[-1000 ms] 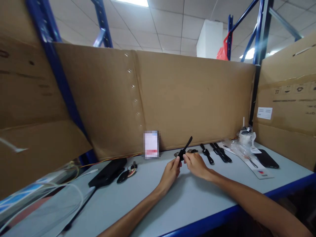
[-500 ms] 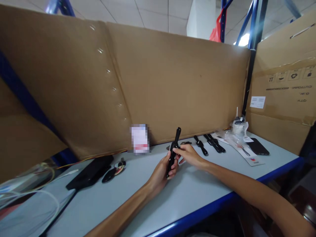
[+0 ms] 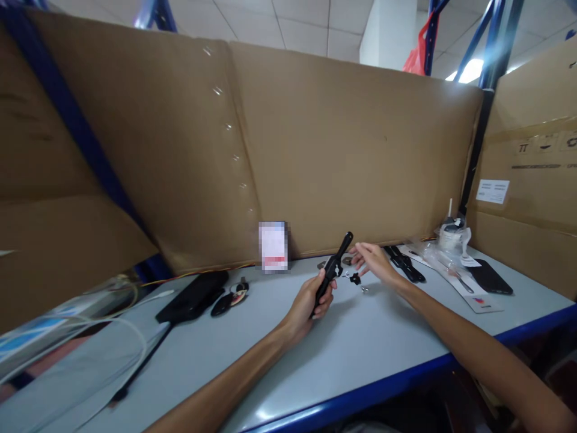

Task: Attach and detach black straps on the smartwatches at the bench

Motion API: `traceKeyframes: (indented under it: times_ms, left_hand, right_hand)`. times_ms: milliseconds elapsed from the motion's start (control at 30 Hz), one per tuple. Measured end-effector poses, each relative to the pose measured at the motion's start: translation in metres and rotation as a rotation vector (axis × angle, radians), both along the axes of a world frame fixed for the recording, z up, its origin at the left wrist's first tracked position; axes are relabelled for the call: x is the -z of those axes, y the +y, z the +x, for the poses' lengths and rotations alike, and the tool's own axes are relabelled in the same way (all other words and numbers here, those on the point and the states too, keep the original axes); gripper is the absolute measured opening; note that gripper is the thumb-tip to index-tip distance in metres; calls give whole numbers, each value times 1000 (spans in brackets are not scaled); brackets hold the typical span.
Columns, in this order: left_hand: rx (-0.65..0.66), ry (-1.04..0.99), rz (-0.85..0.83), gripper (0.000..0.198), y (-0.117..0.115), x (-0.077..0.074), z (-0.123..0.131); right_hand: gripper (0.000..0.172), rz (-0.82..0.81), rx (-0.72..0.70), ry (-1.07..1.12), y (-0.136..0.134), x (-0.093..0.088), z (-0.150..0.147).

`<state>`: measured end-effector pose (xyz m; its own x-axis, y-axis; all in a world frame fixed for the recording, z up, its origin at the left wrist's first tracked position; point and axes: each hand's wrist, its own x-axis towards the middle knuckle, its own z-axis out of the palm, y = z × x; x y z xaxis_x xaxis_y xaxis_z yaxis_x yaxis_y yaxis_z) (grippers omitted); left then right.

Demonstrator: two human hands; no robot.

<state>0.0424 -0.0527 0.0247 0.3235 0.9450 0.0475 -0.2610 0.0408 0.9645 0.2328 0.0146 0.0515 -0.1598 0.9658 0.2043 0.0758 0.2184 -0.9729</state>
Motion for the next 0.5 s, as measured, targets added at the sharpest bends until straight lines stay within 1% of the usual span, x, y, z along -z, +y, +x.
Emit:
traceKeyframes:
  times_ms: [100,133,200,233,267,300,367,433,500]
  left_hand:
    - [15,19,-12,55,-1,0,2]
    - [27,27,-20,55,-1,0,2]
    - [55,53,-23,54,-2,0,2]
    - [73,65,-20,53,-2,0,2]
    - [102,68,-25,52,-2,-1,1]
    - [145,60,-43,50,-2,-1,-1]
    - [248,31,-116,48,-2,-2,-4]
    - [322,8,-179,47,-1,-3,-6]
    - [347,20,-198,50,0,-3,-6]
  right_hand:
    - [37,58,55,-76,2,0,4]
    - [36,110,88,-101,1,1,4]
    - [38,265,171,-149,-2,-1,5]
    - [40,329,183,-176,-4,-4,7]
    - [40,349,149,-209,-5,-8,10]
    - [39,328,74,-245,-5,-13,15]
    - [37,176,-155,-306,-5,-25,28]
    - [35,88,-346,-394,-4,-38,45]
    - [32,29,-477,-527,-6,-46,59]
